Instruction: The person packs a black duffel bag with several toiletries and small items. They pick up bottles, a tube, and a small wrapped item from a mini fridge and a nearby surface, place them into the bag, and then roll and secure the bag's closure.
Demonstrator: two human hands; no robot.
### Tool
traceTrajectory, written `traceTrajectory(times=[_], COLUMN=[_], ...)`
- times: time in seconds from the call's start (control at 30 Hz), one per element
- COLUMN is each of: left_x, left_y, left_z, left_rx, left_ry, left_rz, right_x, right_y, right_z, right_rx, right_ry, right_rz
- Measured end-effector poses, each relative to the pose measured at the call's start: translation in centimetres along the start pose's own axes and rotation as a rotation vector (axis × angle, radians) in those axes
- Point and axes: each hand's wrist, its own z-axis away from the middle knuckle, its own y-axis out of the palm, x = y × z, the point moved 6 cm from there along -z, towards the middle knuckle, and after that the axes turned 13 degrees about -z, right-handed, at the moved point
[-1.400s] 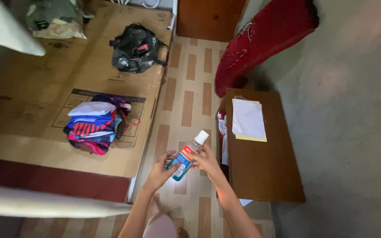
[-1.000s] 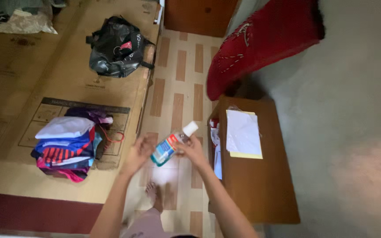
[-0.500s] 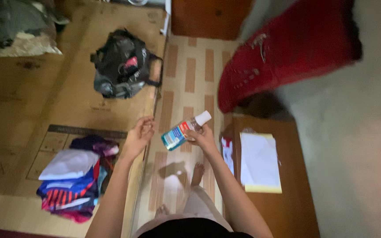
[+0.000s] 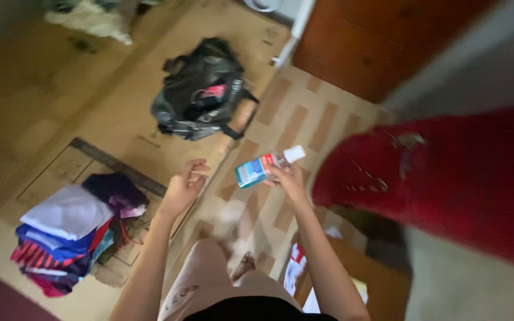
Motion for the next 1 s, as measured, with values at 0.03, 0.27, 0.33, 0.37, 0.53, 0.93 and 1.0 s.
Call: traceTrajectory(times=[0.03,0.27,0.33,0.37,0.53,0.93,1.0], left_x=[1.2,11.0,12.7,13.2,11.4,1.7,1.3], left_y=[-0.4,-2.2,-1.4,-1.4,1.6,1.0,2.1], left_z=[-0.3,-7.6,-11.6,-14.2,-26.8,-43.9,-44.4], left_rx=[-0.018,-0.015,-0.003,-0.021,0.050,-0.073,-0.129], left_ry=[-0.045,-0.443,-0.430,-0.341,-0.018,0.059,-0.030], left_rz=[-0.013,-0.171,-0.162,-0.148,-0.081,-0.387,-0.447], right_x=[-0.4,-2.2,-1.3,-1.0,4.4,10.3,10.4], right_y=[0.8,6.0,7.1,8.3,12.4,17.6,17.3], right_z=[-1.5,-13.3,-17.2,-19.1,-25.9,-39.8,-41.6], right_rx=[0.029,0.128,0.166,0.181,0.259,0.438,0.552], right_ry=[0.029,0.077,0.067,0.085,0.042,0.072,0.135], right_rz=[-0.021,-0.121,-0.100,-0.064,0.014,0.039,0.013])
